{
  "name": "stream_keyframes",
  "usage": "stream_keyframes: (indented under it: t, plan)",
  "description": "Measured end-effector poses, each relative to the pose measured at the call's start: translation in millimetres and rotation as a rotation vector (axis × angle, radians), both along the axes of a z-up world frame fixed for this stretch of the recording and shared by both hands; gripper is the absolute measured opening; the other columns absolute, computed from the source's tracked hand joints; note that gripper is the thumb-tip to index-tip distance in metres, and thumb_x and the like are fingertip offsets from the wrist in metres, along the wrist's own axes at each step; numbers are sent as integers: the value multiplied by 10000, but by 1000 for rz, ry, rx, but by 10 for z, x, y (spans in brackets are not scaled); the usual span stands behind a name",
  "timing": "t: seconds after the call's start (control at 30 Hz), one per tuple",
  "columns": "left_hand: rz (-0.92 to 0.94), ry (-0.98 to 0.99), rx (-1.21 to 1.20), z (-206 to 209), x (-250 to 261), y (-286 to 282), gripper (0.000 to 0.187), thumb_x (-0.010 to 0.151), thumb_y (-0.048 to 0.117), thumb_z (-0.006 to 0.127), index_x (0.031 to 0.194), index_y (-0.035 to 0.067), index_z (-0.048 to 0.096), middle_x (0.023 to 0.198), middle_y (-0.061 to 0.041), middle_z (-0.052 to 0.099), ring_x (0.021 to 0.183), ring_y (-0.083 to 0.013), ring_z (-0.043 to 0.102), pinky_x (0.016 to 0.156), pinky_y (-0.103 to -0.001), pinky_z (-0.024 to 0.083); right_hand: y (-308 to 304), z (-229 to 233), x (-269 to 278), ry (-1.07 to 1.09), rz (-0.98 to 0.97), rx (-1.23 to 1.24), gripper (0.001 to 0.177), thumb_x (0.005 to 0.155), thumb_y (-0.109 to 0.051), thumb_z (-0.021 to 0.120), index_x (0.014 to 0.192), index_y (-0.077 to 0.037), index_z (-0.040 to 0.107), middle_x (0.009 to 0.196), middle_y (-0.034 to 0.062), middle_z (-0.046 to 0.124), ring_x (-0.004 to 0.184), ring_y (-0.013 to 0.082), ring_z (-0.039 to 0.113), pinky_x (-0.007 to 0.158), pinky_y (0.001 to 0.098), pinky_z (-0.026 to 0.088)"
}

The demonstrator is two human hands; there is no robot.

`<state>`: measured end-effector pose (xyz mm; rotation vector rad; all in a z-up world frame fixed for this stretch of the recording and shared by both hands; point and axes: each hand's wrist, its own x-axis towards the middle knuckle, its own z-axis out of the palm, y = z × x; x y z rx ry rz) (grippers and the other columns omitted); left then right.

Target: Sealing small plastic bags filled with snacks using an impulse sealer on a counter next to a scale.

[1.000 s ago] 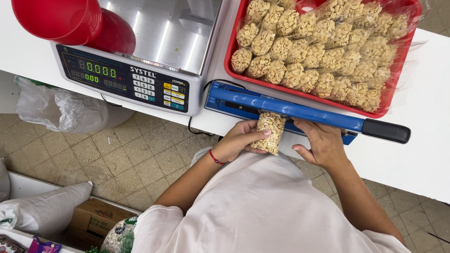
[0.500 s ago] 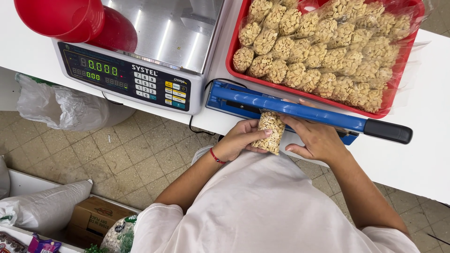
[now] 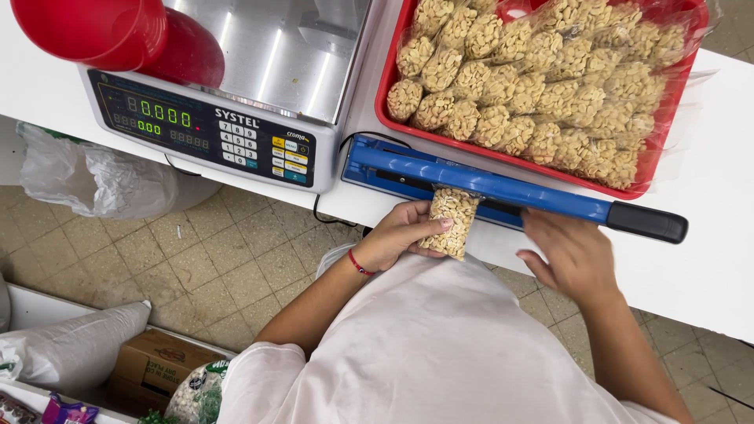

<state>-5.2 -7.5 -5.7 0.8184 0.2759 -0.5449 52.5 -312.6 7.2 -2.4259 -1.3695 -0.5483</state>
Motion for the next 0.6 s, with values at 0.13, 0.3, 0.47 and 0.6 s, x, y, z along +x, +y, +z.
stream_keyframes:
  t: [0.13, 0.3, 0.47, 0.6]
  plan:
    - [-129, 139, 64, 81, 70, 66, 525, 839, 259, 751, 1302, 44, 624, 1148, -148, 742, 1025, -257, 734, 839, -388, 645, -278, 414, -423, -158, 129, 150, 247, 959, -205, 675, 817, -3, 675, 714, 139, 680, 711, 355, 714, 597, 382, 524]
    - [-128, 149, 97, 100, 71, 57, 504, 846, 258, 744, 1289, 44, 632, 1147, -138, 745, 1016, -249, 737, 824, -369, 649, 29, 1076, -118, -261, -320, 185, 434, 1187, -121, 435, 1195, 206, 720, 1242, 424, 628, 1063, 572, 588, 951, 645, 493]
    - [-130, 141, 97, 128, 76, 63, 496, 848, 261, 744, 1282, 47, 635, 1151, -136, 745, 1021, -251, 738, 818, -361, 650, -8, 651, -89, -86, -404, 83, 359, 1177, -120, 492, 1238, 107, 764, 1187, 260, 723, 1087, 424, 566, 1007, 508, 421]
    - [-135, 131, 98, 114, 67, 60, 506, 846, 282, 745, 1287, 59, 637, 1141, -132, 750, 1011, -240, 741, 814, -353, 649, -40, 318, -81, 45, -416, 109, 361, 1183, -134, 410, 1278, 75, 689, 1163, 229, 702, 1062, 403, 512, 959, 476, 371]
